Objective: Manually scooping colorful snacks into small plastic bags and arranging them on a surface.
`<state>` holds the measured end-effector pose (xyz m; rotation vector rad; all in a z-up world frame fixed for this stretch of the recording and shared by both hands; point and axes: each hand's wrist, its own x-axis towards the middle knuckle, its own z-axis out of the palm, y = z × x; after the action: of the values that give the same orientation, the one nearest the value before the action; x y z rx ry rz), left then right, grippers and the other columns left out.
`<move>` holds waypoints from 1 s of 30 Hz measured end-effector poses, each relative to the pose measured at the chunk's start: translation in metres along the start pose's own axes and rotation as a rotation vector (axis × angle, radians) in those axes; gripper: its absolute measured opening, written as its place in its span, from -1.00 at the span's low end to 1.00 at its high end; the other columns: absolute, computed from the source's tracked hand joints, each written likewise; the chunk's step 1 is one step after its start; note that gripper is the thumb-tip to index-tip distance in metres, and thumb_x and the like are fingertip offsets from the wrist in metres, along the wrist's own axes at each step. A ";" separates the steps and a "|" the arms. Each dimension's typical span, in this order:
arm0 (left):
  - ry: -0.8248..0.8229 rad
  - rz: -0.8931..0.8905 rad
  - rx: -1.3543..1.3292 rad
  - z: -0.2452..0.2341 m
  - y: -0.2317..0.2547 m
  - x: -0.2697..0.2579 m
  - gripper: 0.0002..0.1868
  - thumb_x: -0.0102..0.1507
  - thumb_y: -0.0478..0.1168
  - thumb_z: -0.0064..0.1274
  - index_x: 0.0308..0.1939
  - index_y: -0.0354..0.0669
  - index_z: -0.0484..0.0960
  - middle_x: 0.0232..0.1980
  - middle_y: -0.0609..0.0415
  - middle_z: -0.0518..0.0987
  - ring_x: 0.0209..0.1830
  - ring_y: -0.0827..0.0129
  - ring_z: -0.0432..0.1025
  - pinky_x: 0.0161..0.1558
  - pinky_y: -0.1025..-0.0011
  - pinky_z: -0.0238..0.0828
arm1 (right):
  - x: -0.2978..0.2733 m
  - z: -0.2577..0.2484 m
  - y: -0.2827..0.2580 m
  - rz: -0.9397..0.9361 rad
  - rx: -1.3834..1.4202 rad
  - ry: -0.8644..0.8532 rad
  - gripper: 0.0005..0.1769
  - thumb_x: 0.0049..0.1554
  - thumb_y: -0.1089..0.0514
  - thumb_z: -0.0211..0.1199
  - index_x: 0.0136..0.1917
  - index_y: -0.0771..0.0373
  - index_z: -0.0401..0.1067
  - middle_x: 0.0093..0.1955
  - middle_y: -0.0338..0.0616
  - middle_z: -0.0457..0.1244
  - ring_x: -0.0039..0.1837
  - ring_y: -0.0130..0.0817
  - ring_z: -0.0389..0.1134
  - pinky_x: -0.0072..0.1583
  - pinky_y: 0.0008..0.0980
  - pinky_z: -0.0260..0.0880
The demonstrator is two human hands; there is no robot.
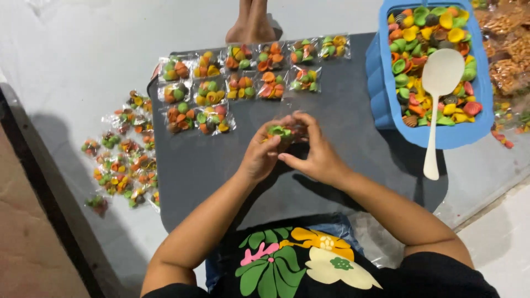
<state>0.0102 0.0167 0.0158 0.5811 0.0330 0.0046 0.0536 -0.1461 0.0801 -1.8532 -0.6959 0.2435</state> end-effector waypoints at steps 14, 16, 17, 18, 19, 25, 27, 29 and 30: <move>0.071 -0.019 0.320 0.020 -0.004 -0.007 -0.53 0.24 -0.26 0.27 0.23 -0.13 0.59 0.55 -0.01 0.25 0.53 0.15 0.20 0.49 0.15 0.12 | 0.005 -0.020 0.053 0.124 0.319 0.044 -0.42 -0.02 0.34 0.56 0.24 0.23 0.44 0.19 -0.19 0.33 0.04 -0.37 0.45 0.05 -0.43 0.51; 0.027 -0.034 0.416 0.023 0.010 -0.003 -0.47 0.21 -0.22 0.32 0.27 -0.11 0.58 0.56 -0.07 0.21 0.55 0.04 0.14 0.49 0.05 0.06 | 0.006 -0.028 0.055 0.130 0.285 0.041 -0.49 -0.03 0.31 0.59 0.17 0.24 0.49 0.04 -0.19 0.36 -0.02 -0.39 0.44 0.02 -0.43 0.48; -0.021 -0.054 0.514 0.023 0.017 -0.003 -0.40 0.18 -0.19 0.36 0.30 -0.10 0.58 0.57 -0.14 0.16 0.58 -0.07 0.09 0.49 -0.05 -0.01 | 0.005 -0.031 0.057 0.135 0.251 0.043 -0.56 -0.05 0.29 0.61 0.09 0.24 0.54 -0.10 -0.19 0.38 -0.09 -0.41 0.43 -0.01 -0.43 0.45; -0.007 -0.057 0.510 0.017 0.014 0.002 -0.40 0.18 -0.19 0.36 0.30 -0.10 0.58 0.57 -0.14 0.16 0.58 -0.07 0.09 0.49 -0.05 -0.01 | 0.005 -0.033 0.062 0.144 0.255 0.032 -0.56 -0.05 0.29 0.61 0.09 0.24 0.54 -0.10 -0.19 0.38 -0.09 -0.41 0.43 -0.01 -0.43 0.45; -0.041 -0.029 0.528 0.010 0.012 0.006 -0.37 0.17 -0.24 0.40 0.31 -0.17 0.56 0.47 -0.08 0.28 0.49 0.03 0.22 0.43 0.04 0.14 | 0.005 -0.033 0.067 0.134 0.238 0.038 -0.57 -0.04 0.28 0.61 0.09 0.23 0.54 -0.07 -0.19 0.39 -0.09 -0.41 0.42 -0.01 -0.44 0.44; 0.016 -0.009 0.792 0.009 0.012 0.018 -0.53 0.18 -0.17 0.41 0.13 -0.15 0.67 -0.01 0.12 0.57 0.02 0.37 0.54 0.06 0.35 0.56 | 0.009 -0.033 0.063 0.070 0.154 0.040 -0.58 -0.03 0.28 0.61 0.09 0.24 0.56 -0.09 -0.14 0.36 -0.10 -0.34 0.40 -0.04 -0.42 0.44; 0.049 -0.008 0.810 0.012 0.009 0.022 -0.67 0.22 -0.16 0.37 0.02 -0.15 0.73 -0.11 0.13 0.60 -0.09 0.42 0.58 -0.06 0.40 0.61 | 0.011 -0.035 0.061 0.058 0.160 0.029 -0.61 -0.01 0.31 0.59 0.07 0.26 0.55 -0.06 -0.10 0.37 -0.09 -0.32 0.41 -0.03 -0.39 0.43; 0.107 -0.028 0.749 0.015 0.008 0.026 -0.75 0.27 -0.18 0.30 -0.01 -0.17 0.71 -0.16 0.12 0.65 -0.15 0.40 0.62 -0.14 0.41 0.66 | 0.014 -0.033 0.060 0.089 0.229 -0.006 -0.54 -0.02 0.28 0.60 0.14 0.26 0.54 0.01 -0.13 0.39 0.00 -0.37 0.42 0.05 -0.37 0.44; 0.109 -0.034 0.746 0.011 0.006 0.026 -0.75 0.27 -0.18 0.30 -0.01 -0.17 0.71 -0.16 0.12 0.65 -0.15 0.40 0.62 -0.14 0.41 0.66 | 0.015 -0.031 0.061 0.096 0.230 -0.007 -0.54 -0.02 0.28 0.60 0.14 0.26 0.54 0.01 -0.13 0.39 0.00 -0.37 0.42 0.05 -0.37 0.44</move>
<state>0.0367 0.0161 0.0281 1.3258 0.1551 -0.0100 0.1018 -0.1770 0.0391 -1.6680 -0.5599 0.3767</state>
